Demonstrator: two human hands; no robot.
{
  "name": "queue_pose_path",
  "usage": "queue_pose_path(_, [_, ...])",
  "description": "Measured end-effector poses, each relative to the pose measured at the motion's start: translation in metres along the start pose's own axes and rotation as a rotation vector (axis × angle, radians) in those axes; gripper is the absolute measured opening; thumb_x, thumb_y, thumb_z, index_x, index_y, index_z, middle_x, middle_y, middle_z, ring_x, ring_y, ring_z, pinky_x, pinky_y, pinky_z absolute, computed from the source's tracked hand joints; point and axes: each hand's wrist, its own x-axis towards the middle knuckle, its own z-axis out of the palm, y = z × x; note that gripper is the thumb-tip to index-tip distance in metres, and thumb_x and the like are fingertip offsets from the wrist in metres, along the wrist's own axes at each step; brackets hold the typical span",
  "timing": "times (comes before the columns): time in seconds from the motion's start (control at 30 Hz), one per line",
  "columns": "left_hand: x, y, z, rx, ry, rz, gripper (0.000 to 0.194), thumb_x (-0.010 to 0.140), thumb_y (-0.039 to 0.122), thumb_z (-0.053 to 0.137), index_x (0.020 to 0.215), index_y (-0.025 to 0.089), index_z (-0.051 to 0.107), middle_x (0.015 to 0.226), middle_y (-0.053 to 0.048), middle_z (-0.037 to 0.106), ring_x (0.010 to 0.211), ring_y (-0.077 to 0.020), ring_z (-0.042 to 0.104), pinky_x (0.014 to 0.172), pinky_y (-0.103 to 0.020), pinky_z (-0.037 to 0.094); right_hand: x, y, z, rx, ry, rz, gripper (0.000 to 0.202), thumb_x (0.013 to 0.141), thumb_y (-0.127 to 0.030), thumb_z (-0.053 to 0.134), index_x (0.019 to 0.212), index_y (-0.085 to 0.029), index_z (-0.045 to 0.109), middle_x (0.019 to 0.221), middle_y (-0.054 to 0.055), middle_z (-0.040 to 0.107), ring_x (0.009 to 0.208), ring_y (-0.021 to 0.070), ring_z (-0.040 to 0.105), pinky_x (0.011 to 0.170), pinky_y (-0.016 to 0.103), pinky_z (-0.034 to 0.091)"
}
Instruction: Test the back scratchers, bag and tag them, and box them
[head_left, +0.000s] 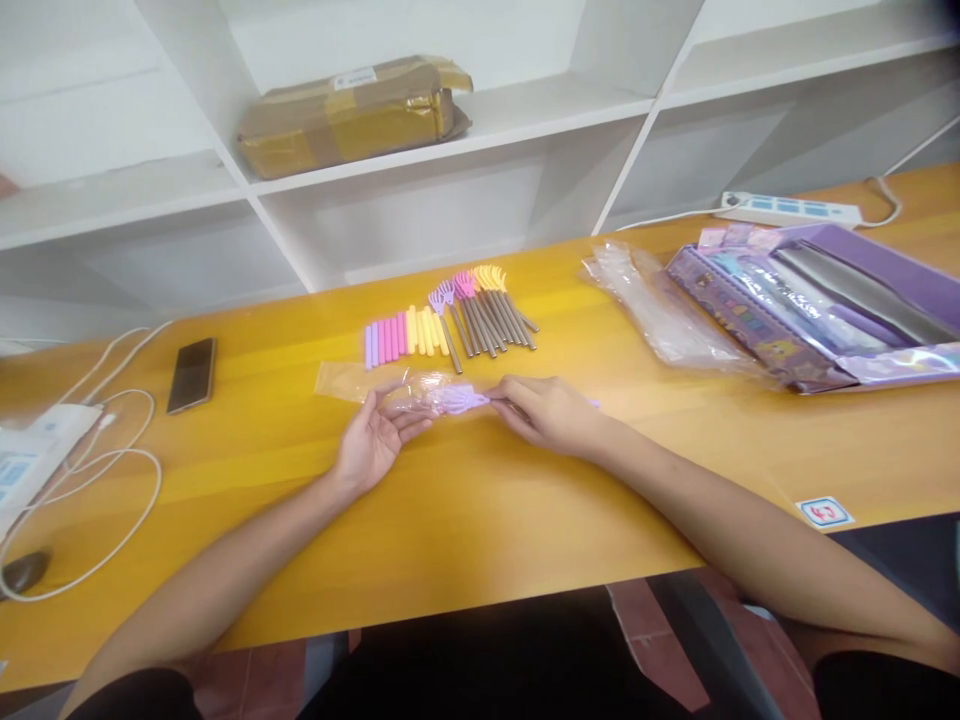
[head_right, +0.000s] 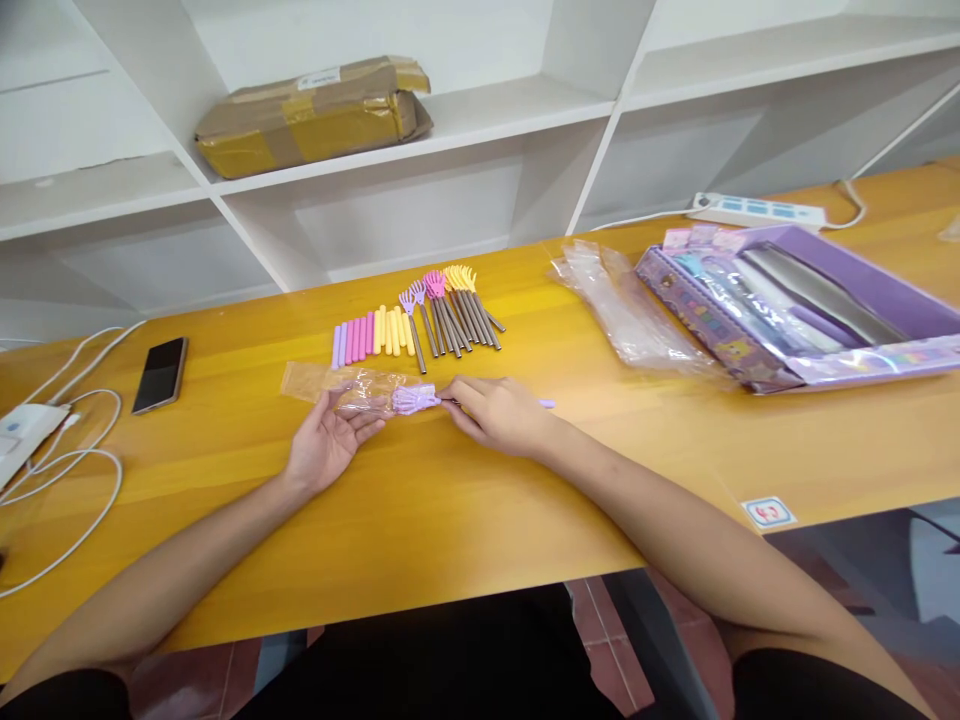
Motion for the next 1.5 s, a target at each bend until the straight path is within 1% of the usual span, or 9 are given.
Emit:
queue_pose_path(0.13, [-0.002,-0.002,0.000,0.053,-0.083,0.023,0.039,0.096,0.044,0.078,0.124,0.019,0.070,0.099,-0.008,0.084,0.097,-0.0273,0.082,0.100,-0.048,0.064,-0.001,-0.001,0.001,0.031,-0.022,0.031,0.021,0.111,-0.030,0.051,0.117,-0.021,0.069,0.101,0.008,0.080,0.079,0.0193,0.075,0.068,0.029,0.054])
queue_pose_path(0.27, [-0.005,-0.003,0.003,0.124,-0.125,0.047,0.044,0.086,0.037,0.090,0.121,0.018,0.071,0.101,-0.007,0.083,0.096,-0.0256,0.082,0.097,-0.046,0.066,-0.001,-0.004,0.004,0.010,-0.031,-0.017,0.019,0.111,-0.029,0.052,0.117,-0.019,0.068,0.098,0.007,0.080,0.076,0.0183,0.074,0.067,0.029,0.054])
queue_pose_path(0.5, [-0.005,-0.006,0.005,0.173,-0.082,0.059,0.029,0.081,0.027,0.094,0.089,0.016,0.068,0.087,0.000,0.077,0.085,-0.0160,0.078,0.092,-0.039,0.069,-0.002,-0.011,0.008,0.042,-0.068,-0.046,0.021,0.112,-0.029,0.050,0.121,-0.021,0.068,0.102,0.007,0.080,0.085,0.0182,0.075,0.073,0.029,0.056])
queue_pose_path(0.7, [-0.003,-0.005,-0.001,0.077,-0.080,0.075,0.022,0.088,0.022,0.086,0.090,0.018,0.065,0.090,-0.001,0.079,0.095,-0.0197,0.081,0.094,-0.038,0.068,-0.002,-0.005,0.002,0.000,-0.039,0.019,0.021,0.112,-0.031,0.051,0.115,-0.020,0.068,0.097,0.008,0.080,0.077,0.0182,0.074,0.066,0.028,0.052])
queue_pose_path(0.93, [-0.004,-0.004,0.000,0.071,-0.091,0.043,0.025,0.085,0.020,0.088,0.087,0.017,0.063,0.091,-0.001,0.079,0.094,-0.0204,0.082,0.095,-0.037,0.066,-0.003,-0.003,0.005,0.043,-0.023,0.011,0.019,0.111,-0.029,0.052,0.115,-0.020,0.067,0.097,0.007,0.080,0.074,0.0186,0.074,0.066,0.029,0.053])
queue_pose_path(1.03, [-0.004,-0.005,0.001,0.064,-0.087,0.033,0.026,0.083,0.019,0.089,0.089,0.018,0.064,0.090,0.000,0.078,0.095,-0.0212,0.082,0.098,-0.041,0.066,-0.003,-0.003,0.006,0.068,-0.019,0.016,0.017,0.110,-0.028,0.053,0.116,-0.020,0.067,0.099,0.007,0.080,0.076,0.0183,0.074,0.067,0.028,0.053])
queue_pose_path(1.27, [-0.007,-0.005,0.000,0.137,-0.140,-0.010,0.026,0.084,0.022,0.090,0.090,0.017,0.065,0.098,-0.004,0.080,0.097,-0.0222,0.081,0.103,-0.047,0.064,-0.002,-0.007,0.006,0.135,-0.062,0.013,0.017,0.111,-0.028,0.053,0.116,-0.021,0.067,0.096,0.007,0.079,0.074,0.0167,0.072,0.067,0.027,0.052])
queue_pose_path(1.37, [-0.006,-0.005,-0.001,0.136,-0.152,0.002,0.023,0.086,0.020,0.088,0.092,0.017,0.066,0.099,-0.003,0.080,0.098,-0.0213,0.080,0.100,-0.044,0.066,-0.001,-0.009,0.006,0.129,-0.059,-0.005,0.016,0.110,-0.028,0.054,0.115,-0.020,0.068,0.095,0.006,0.079,0.073,0.0160,0.072,0.066,0.026,0.052])
queue_pose_path(1.5, [-0.004,-0.005,-0.002,0.081,-0.066,0.041,0.025,0.082,0.018,0.089,0.090,0.017,0.066,0.088,0.001,0.075,0.090,-0.0172,0.079,0.091,-0.037,0.068,0.000,-0.006,0.002,0.080,-0.009,-0.005,0.015,0.109,-0.026,0.056,0.112,-0.018,0.068,0.095,0.007,0.079,0.073,0.0161,0.072,0.065,0.027,0.050])
